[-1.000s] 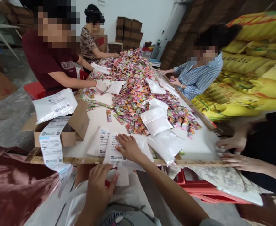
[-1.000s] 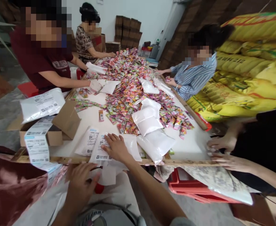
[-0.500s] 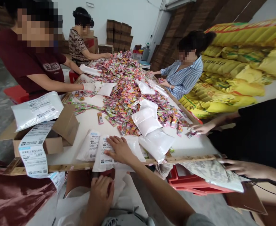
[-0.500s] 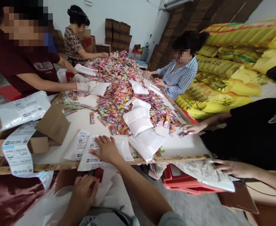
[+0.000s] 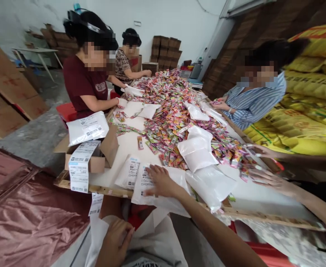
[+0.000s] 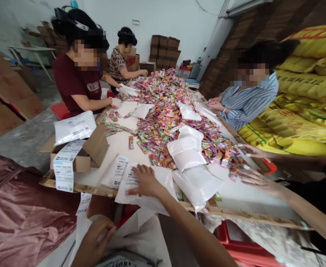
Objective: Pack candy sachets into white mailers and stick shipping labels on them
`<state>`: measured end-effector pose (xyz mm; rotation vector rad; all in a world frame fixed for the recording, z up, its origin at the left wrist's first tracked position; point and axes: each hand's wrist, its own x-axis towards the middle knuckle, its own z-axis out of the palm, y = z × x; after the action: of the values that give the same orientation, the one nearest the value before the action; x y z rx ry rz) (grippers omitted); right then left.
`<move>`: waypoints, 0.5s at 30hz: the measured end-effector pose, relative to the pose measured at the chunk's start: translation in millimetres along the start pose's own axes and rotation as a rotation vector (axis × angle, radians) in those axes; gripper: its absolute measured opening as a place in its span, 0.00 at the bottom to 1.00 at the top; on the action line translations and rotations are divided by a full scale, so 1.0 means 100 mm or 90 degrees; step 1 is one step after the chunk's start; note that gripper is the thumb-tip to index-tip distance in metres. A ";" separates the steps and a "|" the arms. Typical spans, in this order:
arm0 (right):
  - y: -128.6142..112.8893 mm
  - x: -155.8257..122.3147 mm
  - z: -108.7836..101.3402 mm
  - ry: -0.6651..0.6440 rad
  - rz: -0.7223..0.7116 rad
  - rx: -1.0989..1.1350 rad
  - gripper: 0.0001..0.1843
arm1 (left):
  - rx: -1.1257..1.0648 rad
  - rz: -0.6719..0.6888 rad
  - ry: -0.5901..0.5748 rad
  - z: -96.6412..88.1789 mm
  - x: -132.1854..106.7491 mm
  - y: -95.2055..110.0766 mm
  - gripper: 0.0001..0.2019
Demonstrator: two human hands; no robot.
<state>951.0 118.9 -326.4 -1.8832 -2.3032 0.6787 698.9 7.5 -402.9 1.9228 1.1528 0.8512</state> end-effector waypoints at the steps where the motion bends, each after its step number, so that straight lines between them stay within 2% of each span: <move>1: 0.03 0.08 -0.07 0.004 0.017 0.025 0.49 | -0.028 -0.020 -0.006 0.02 -0.01 -0.01 0.05; 3: 0.10 0.26 -0.16 0.032 0.063 0.055 0.41 | -0.061 -0.054 0.016 -0.01 0.00 -0.07 0.04; 5: 0.15 0.47 -0.16 0.029 0.097 0.062 0.44 | -0.064 -0.101 0.108 -0.20 0.09 -0.20 0.11; 9: 0.23 0.77 0.00 -0.059 0.094 0.081 0.49 | -0.083 -0.238 0.445 -0.87 0.34 -0.73 0.24; 10: 0.25 0.80 0.04 -0.075 0.090 0.089 0.49 | -0.099 -0.265 0.503 -1.02 0.40 -0.89 0.26; 12: 0.28 0.84 0.08 -0.091 0.086 0.109 0.48 | -0.156 -0.312 0.532 -1.20 0.49 -1.18 0.24; 15: 0.30 0.85 0.07 -0.086 0.086 0.142 0.46 | -0.269 -0.363 0.499 -1.15 0.61 -1.47 0.16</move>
<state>955.3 201.9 -362.2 -1.9538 -2.0837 1.0614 564.5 141.0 -456.3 0.8312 1.6769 1.4159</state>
